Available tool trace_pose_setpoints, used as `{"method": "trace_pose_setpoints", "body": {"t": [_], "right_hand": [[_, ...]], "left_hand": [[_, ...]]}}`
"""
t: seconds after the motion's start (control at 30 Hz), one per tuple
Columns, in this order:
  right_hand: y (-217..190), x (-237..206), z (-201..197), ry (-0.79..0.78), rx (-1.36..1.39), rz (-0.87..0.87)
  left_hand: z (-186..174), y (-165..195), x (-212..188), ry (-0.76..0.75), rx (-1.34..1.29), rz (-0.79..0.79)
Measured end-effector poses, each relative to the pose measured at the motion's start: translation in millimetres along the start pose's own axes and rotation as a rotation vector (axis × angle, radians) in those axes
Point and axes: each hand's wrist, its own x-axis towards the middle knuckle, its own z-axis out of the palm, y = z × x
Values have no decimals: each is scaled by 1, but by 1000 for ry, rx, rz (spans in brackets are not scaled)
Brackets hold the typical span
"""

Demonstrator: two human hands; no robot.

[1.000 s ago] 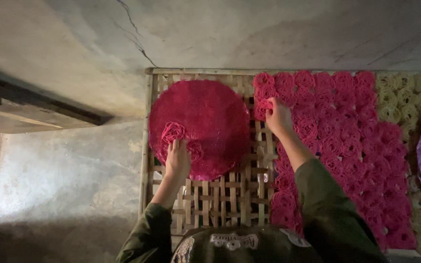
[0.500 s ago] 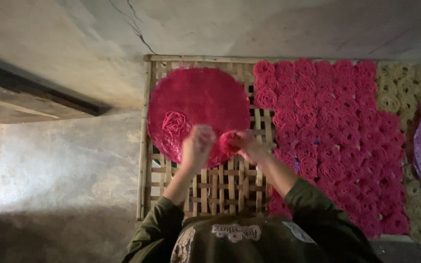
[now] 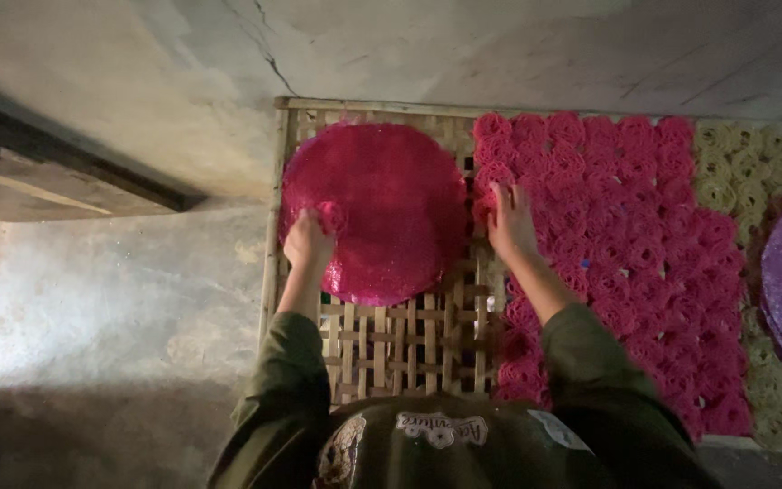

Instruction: The person arranges pink decorative rose-shaped items on a woven tray, placing them in rows and adjusting their positions. They also handle a pink circular mat and a woven basket, moving them around the workspace.

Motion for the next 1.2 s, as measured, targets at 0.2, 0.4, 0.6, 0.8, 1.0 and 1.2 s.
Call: {"method": "trace_pose_setpoints", "body": {"t": [0.2,0.4,0.6,0.8,1.0,1.2], "right_hand": [[-76,-35,16,-255,1059,330],[-80,-66,9,-400,1091,623],[-28,-58,-20,-84,321,266],[-43,-51,-37,264,-109,-2],[-86,-34,-27,-477,743,556],[0,-58,-51,-59,768,630]], "left_hand": [[-14,75,-76,-259,-240,71],[-15,89,-130,-207,-236,492],[15,60,-126,-89,71,679],[35,32,-116,-352,-271,294],[-1,64,-130,-527,-709,29],[-20,112,-187,-207,-575,665]]}}
